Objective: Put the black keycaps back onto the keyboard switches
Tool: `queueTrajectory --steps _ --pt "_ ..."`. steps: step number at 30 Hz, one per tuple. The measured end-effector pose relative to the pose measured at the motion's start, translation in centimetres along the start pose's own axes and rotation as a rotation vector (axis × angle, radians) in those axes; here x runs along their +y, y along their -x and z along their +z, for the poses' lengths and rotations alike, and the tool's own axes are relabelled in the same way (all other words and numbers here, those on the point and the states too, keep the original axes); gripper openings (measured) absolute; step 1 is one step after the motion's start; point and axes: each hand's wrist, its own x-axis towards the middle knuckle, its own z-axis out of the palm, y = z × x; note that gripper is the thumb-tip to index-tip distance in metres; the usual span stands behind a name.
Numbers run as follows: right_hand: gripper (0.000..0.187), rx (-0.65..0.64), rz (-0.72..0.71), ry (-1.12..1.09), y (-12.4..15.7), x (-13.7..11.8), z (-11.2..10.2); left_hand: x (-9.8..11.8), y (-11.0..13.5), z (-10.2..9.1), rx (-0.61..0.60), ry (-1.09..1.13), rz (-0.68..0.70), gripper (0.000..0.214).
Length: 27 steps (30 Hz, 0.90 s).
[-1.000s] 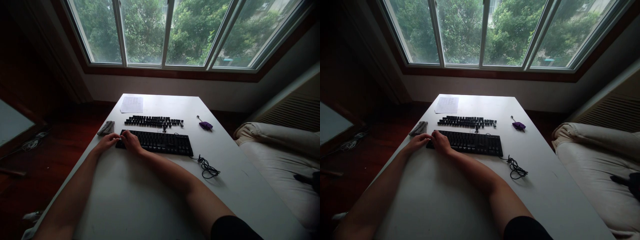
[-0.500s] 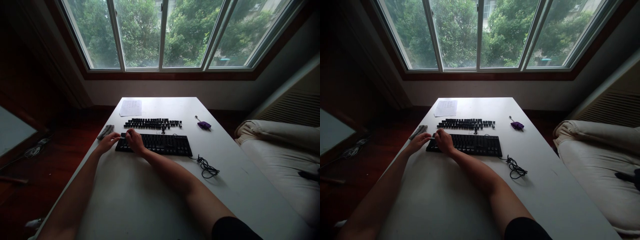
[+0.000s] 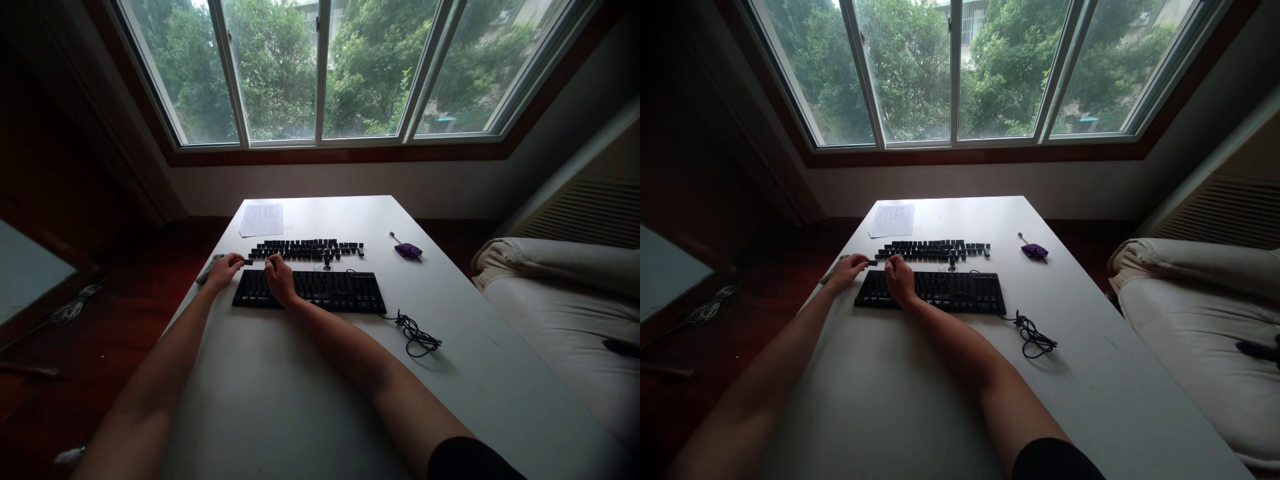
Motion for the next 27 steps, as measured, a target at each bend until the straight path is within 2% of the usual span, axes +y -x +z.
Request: queueTrajectory --steps 4,8,15,21,27 --pt "0.024 -0.005 0.014 -0.004 0.0 0.1 0.0 -0.6 -1.3 1.6 0.034 -0.089 -0.078 0.034" --pt "0.023 -0.015 0.011 0.008 0.1 0.2 0.1 -1.0 -2.1 2.4 0.031 -0.170 -0.094 0.032" --pt "0.023 -0.020 -0.002 0.016 0.1 0.3 0.2 -1.2 -2.3 3.1 0.064 -0.223 -0.118 0.031" --pt "0.024 -0.041 0.010 0.015 0.1 -0.1 -0.1 -1.2 -2.0 3.5 0.081 -0.213 -0.084 0.035" --pt "0.024 -0.043 0.015 0.024 0.2 -0.2 -0.2 -0.9 -2.4 3.5 0.071 -0.236 -0.144 0.034"
